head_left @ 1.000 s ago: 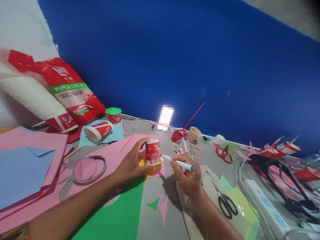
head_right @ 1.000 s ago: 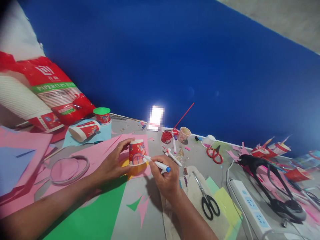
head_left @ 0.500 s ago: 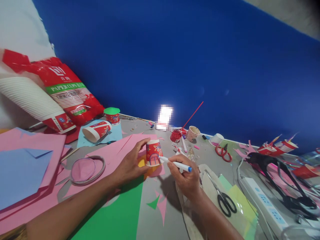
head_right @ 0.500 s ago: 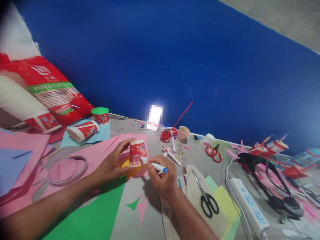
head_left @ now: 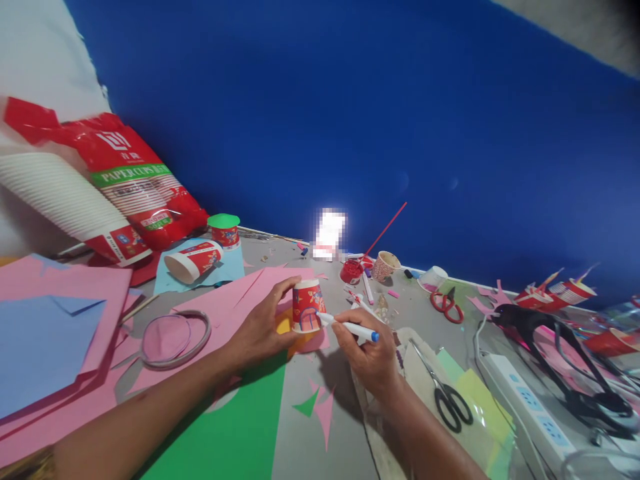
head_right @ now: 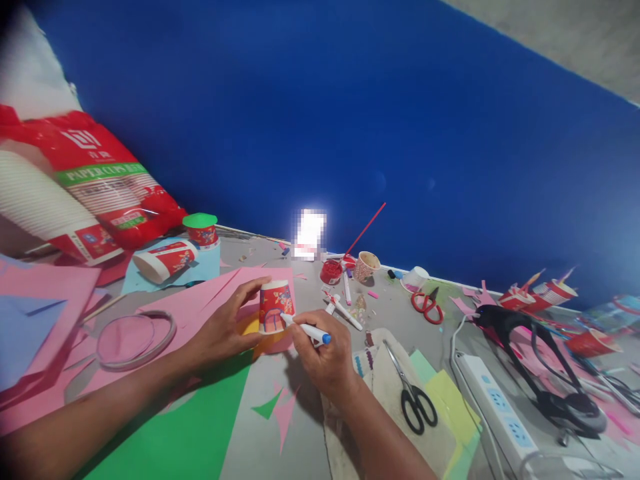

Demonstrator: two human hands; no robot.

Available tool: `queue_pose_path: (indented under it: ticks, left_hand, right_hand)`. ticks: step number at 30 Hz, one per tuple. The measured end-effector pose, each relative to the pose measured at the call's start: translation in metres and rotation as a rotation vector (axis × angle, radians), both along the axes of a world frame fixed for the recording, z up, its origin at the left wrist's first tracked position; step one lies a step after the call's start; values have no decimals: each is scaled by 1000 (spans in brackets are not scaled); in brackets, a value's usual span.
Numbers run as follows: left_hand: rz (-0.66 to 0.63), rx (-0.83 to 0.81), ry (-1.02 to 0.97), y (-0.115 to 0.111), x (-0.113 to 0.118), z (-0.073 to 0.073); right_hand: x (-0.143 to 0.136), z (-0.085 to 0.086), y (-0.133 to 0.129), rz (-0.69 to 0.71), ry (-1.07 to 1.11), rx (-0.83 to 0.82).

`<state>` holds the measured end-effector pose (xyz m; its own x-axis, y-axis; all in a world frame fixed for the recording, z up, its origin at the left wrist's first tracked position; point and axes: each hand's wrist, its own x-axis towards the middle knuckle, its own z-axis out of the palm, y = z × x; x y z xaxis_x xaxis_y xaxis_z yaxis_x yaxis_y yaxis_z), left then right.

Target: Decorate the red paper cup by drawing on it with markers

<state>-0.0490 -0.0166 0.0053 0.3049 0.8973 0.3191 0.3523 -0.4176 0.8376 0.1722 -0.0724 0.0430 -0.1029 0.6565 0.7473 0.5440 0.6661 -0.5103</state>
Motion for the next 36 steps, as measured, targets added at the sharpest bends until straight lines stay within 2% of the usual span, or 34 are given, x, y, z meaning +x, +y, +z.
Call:
queue_pose_path:
  ticks: [16, 36]
  left_hand:
    - [22, -15, 1, -3, 0, 2]
    - [33, -26, 3, -2, 0, 2]
  right_hand:
    - [2, -2, 1, -40, 74, -34]
    - [1, -1, 1, -64, 47, -65]
